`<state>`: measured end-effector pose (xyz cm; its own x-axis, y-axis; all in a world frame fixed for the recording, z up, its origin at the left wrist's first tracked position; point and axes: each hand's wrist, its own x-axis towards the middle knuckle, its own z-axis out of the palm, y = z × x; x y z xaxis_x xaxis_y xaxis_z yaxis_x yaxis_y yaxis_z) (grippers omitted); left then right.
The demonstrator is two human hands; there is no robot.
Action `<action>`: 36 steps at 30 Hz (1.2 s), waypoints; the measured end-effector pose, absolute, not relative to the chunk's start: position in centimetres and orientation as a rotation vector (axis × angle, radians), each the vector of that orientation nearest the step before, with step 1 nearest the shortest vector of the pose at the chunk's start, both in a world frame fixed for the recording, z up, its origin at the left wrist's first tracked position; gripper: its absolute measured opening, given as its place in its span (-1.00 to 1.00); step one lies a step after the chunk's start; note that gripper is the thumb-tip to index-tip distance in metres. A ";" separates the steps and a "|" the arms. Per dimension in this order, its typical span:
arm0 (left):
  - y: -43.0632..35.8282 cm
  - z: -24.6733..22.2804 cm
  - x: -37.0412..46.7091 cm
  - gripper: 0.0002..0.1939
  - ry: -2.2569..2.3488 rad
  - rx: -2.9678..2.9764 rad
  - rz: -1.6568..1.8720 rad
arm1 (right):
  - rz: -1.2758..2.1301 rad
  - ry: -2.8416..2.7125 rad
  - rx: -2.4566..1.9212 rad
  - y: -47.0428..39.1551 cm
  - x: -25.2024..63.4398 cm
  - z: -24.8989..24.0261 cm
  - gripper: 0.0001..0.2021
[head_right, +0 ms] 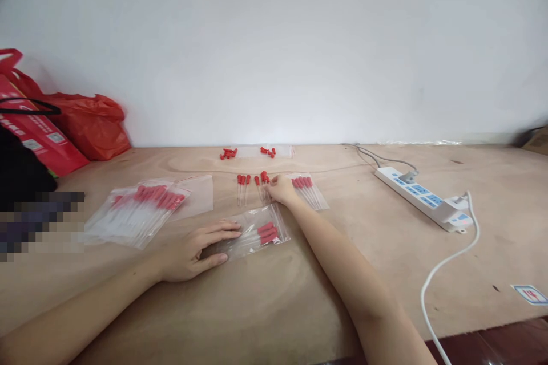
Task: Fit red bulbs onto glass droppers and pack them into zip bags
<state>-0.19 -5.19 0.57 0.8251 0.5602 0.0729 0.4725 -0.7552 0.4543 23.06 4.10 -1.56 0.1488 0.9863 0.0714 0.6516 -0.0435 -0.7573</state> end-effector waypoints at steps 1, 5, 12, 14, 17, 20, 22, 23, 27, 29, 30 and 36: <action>-5.2 0.6 -0.2 -0.60 0.769 2.583 0.287 | 0.623 -1.549 -1.766 3.9 23.4 -1.5 -0.72; -5.2 0.6 -0.2 -0.60 0.777 2.588 0.280 | 0.549 -1.502 -1.747 2.4 24.8 -1.2 -0.65; -5.2 0.8 -0.1 -0.60 0.811 2.595 0.240 | 0.895 -1.253 -1.375 -2.2 27.9 -1.5 -0.27; -5.1 0.7 -0.1 -0.60 0.823 2.596 0.230 | 0.962 -1.172 -1.287 -3.1 28.2 -1.6 -0.23; -5.1 0.7 -0.2 -0.59 0.831 2.597 0.223 | 1.000 -1.066 -1.229 -3.7 28.0 -2.0 -0.30; -5.1 0.7 -0.2 -0.59 0.834 2.597 0.202 | 0.995 -0.998 -1.170 -3.7 27.2 -2.5 -0.40; -5.1 0.8 -0.2 -0.58 0.838 2.597 0.199 | 1.008 -0.978 -1.116 -3.7 26.7 -2.7 -0.45; -5.1 0.8 -0.1 -0.56 0.841 2.597 0.202 | 1.029 -0.977 -1.089 -3.8 26.4 -2.8 -0.47; -5.3 0.9 -0.1 -0.50 0.877 2.591 0.221 | 1.125 -1.033 -1.029 -4.5 25.7 -2.9 -0.54; -5.4 0.9 -0.1 -0.50 0.875 2.588 0.227 | 1.164 -1.120 -1.057 -4.8 25.7 -2.9 -0.57; -5.4 0.9 -0.1 -0.49 0.867 2.588 0.231 | 1.186 -1.175 -1.081 -4.9 25.8 -2.9 -0.59; -5.4 0.8 -0.1 -0.50 0.858 2.592 0.252 | 1.338 -1.366 -1.149 -4.9 26.1 -2.6 -0.65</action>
